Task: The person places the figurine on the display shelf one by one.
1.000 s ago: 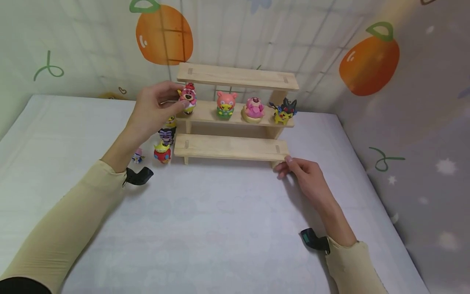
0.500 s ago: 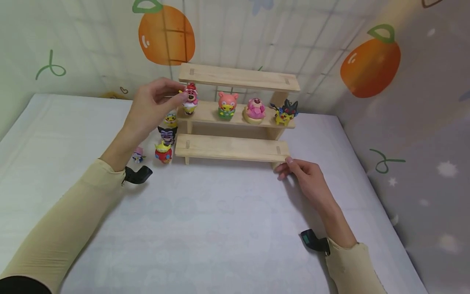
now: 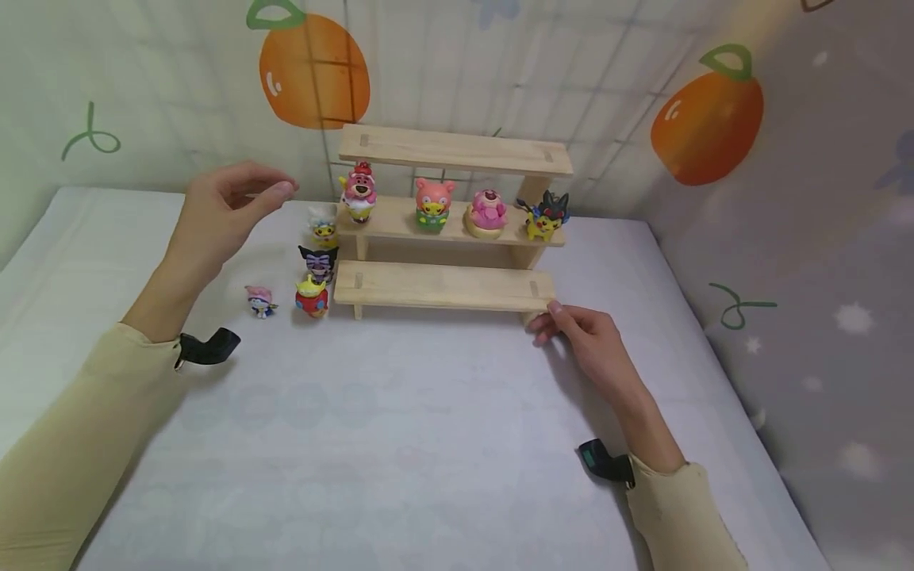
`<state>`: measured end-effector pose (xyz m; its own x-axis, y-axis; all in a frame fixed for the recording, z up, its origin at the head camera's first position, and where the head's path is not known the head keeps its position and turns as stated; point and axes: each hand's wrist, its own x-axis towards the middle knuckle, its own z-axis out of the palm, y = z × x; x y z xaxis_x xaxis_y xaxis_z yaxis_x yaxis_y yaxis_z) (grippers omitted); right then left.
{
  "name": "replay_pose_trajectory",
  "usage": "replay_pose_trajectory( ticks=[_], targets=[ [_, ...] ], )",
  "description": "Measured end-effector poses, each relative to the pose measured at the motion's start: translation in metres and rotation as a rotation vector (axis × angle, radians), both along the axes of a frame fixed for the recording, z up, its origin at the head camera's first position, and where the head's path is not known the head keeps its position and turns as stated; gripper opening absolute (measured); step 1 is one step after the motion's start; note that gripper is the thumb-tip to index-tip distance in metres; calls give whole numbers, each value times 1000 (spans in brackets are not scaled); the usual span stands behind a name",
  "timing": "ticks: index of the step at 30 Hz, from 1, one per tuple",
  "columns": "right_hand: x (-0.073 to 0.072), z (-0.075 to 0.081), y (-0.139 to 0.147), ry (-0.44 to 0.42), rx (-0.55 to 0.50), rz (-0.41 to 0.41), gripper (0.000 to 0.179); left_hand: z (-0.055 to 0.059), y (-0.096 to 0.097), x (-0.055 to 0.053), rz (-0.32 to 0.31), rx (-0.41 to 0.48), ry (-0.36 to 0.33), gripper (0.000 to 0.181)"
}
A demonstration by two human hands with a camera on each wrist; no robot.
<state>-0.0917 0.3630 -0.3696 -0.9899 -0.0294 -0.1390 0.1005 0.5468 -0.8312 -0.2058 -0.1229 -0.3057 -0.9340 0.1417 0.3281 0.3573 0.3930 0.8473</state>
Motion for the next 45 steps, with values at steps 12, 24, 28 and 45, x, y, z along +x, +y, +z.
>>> replay_pose_trajectory(
  ticks=[12, 24, 28, 45],
  targets=[
    [-2, 4, 1, -4, 24, 36, 60, -20, -59, 16, 64, -109, -53, 35],
    [3, -3, 1, -14, -4, 23, 59, -49, -77, 37, 13, -192, -135, 34],
    [0, -3, 3, 10, -3, 32, 57, -57, -76, 42, -34, -160, -160, 33],
    [0, -1, 1, 0, 6, 14, 57, -74, -65, 43, -228, -270, -52, 26]
  ],
)
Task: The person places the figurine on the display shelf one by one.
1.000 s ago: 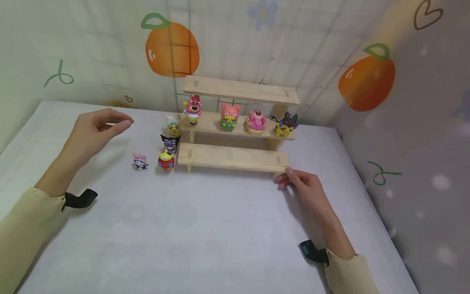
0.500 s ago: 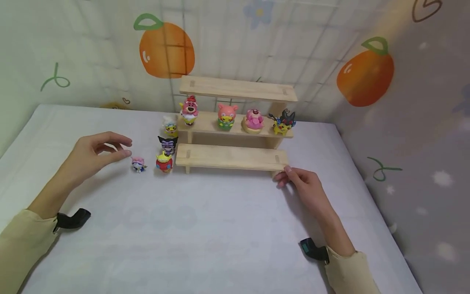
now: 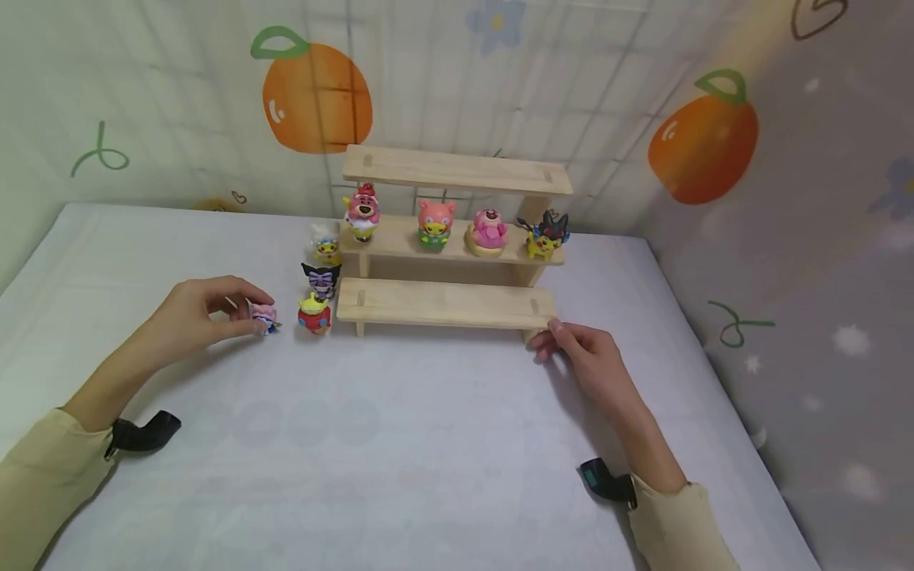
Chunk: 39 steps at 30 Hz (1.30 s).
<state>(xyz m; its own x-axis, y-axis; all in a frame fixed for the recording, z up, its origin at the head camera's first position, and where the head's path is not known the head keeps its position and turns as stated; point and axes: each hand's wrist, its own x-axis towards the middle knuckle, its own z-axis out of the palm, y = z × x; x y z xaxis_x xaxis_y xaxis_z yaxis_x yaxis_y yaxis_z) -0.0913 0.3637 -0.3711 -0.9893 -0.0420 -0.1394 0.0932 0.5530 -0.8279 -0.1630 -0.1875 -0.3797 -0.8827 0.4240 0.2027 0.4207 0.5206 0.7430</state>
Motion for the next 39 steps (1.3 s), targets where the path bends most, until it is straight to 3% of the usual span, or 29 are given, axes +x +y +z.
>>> replay_pose_trajectory(
  ticks=[4, 12, 17, 21, 24, 39],
  targets=[
    [0, -1, -1, -10, 7, -6, 59, -3, 0, 1, -21, 2, 17, 27],
    [-1, 1, -2, -1, 10, 8, 59, -1, 0, 2, -3, -42, 32, 25],
    [-3, 2, -2, 17, 7, 24, 57, 5, 2, 1, 61, -56, 40, 27],
    [-4, 1, 0, 24, 8, 25, 57, 14, 6, 0, 143, -11, 27, 27],
    [-4, 0, 1, 17, 4, 19, 57, 20, 8, -1, 171, 33, 27, 25],
    [-1, -2, -1, 16, -14, 16, 58, 35, 28, 4, 140, 155, 70, 24]
  ],
)
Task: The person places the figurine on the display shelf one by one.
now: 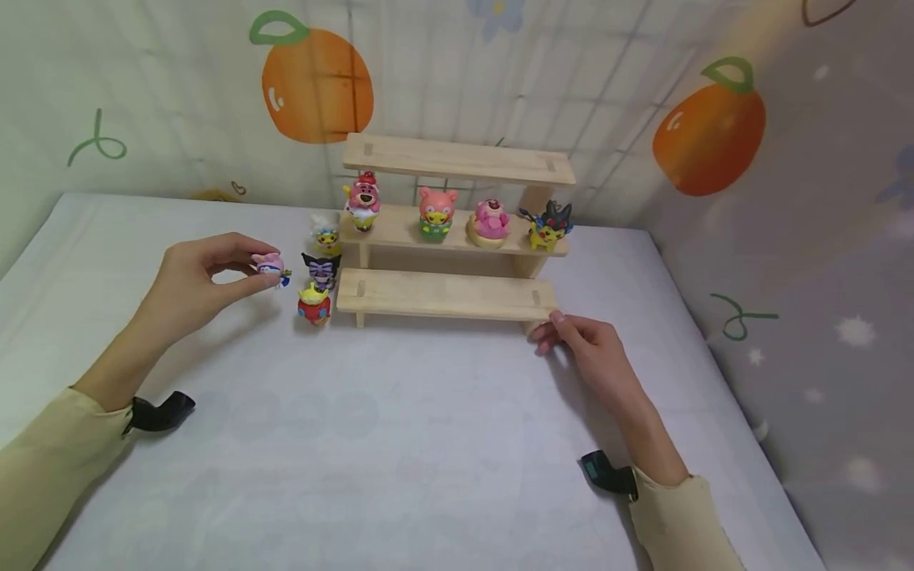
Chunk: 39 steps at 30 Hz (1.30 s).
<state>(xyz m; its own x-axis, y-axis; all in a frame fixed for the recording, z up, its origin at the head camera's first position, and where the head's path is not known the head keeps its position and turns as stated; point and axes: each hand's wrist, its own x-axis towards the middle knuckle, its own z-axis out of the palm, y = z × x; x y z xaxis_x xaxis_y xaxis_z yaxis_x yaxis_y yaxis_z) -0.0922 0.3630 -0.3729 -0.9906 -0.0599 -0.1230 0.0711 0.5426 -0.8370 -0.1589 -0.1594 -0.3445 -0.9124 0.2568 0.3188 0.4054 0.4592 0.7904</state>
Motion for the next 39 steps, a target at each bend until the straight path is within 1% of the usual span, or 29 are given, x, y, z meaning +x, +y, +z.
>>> replay_pose_trajectory(
  ticks=[6, 10, 17, 20, 22, 24, 28, 31, 34, 39],
  targets=[
    [0, -2, -1, 21, -10, 6, 57, 3, 18, 2, -27, 53, -20, 26],
    [-2, 0, -2, 24, -1, 10, 56, 3, 33, 3, -61, 79, -10, 24],
    [-2, 0, 1, 7, -8, 2, 55, 8, 69, 0, -150, 71, 85, 24],
    [-2, -1, 1, 4, -9, 2, 56, 9, 84, -1, -169, 42, 107, 25],
    [-2, -2, 1, 0, -10, 1, 56, 9, 94, -1, -170, 12, 110, 25],
    [-1, -1, 1, -5, -4, -1, 57, 9, 103, 0, -164, -6, 98, 23],
    [0, 1, 1, -6, 8, -4, 58, 8, 119, 4, -159, -6, 73, 21],
    [0, 2, 2, 5, 8, 0, 57, 5, 129, 6, -161, -16, 63, 20],
    [1, 1, 2, 8, 3, 5, 57, 0, 137, 8, -157, -34, 52, 21],
    [0, 1, 2, -11, 10, -4, 58, -6, 145, 10, -123, -4, 35, 24]
  ],
)
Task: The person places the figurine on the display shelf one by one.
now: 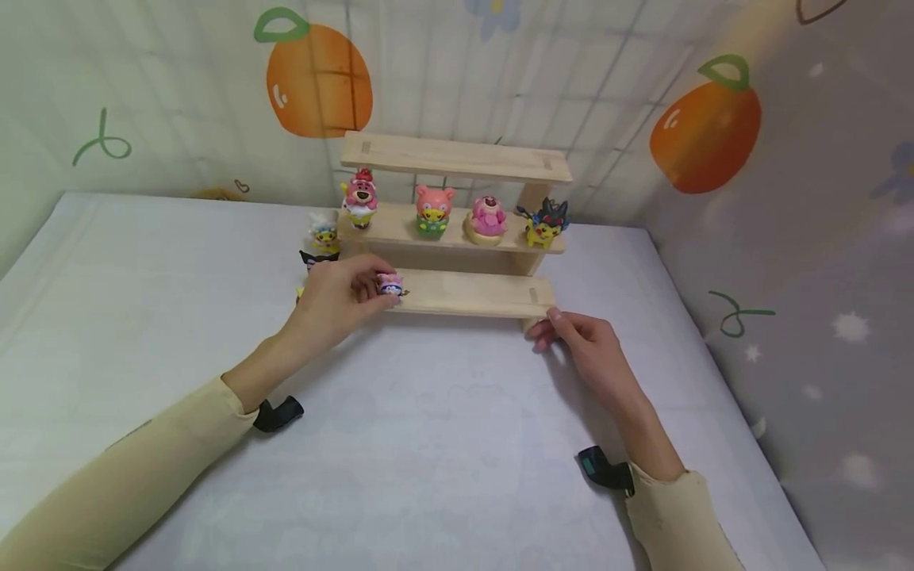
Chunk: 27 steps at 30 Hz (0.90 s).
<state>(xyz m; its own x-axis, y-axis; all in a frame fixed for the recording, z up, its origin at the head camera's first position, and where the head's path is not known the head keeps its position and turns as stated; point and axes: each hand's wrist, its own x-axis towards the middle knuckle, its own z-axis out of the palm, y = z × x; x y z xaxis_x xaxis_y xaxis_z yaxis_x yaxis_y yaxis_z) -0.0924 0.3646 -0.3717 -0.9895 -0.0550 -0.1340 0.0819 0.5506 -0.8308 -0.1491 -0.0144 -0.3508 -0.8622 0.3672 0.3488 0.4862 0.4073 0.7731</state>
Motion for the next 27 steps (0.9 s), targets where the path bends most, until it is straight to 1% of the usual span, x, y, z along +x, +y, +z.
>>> replay_pose_trajectory(
  ticks=[3, 6, 9, 12, 16, 20, 23, 27],
  targets=[
    [-1, 0, 0, -2, 8, 5, 59, -3, 3, -2, 17, 9, -10, 24],
    [-1, 0, -1, -1, 1, 13, 59, -4, 7, -3, 18, 4, -30, 25],
    [-1, 0, -1, -1, 0, 11, 59, -4, 12, -4, 21, -7, -35, 25],
    [0, 0, -1, 2, 6, 5, 59, -4, 19, -4, 27, -30, -32, 26],
    [0, 1, -1, 0, 14, -3, 59, -5, 30, -6, 28, -36, -62, 25],
    [0, 2, 0, -5, 16, -8, 59, -5, 44, -8, 13, -29, -88, 23],
    [0, 2, 0, -8, 17, -8, 59, -6, 55, -9, -9, -25, -86, 19],
    [0, 2, 0, -26, 22, -12, 60, -8, 71, -11, -31, 3, -91, 16]
  ],
)
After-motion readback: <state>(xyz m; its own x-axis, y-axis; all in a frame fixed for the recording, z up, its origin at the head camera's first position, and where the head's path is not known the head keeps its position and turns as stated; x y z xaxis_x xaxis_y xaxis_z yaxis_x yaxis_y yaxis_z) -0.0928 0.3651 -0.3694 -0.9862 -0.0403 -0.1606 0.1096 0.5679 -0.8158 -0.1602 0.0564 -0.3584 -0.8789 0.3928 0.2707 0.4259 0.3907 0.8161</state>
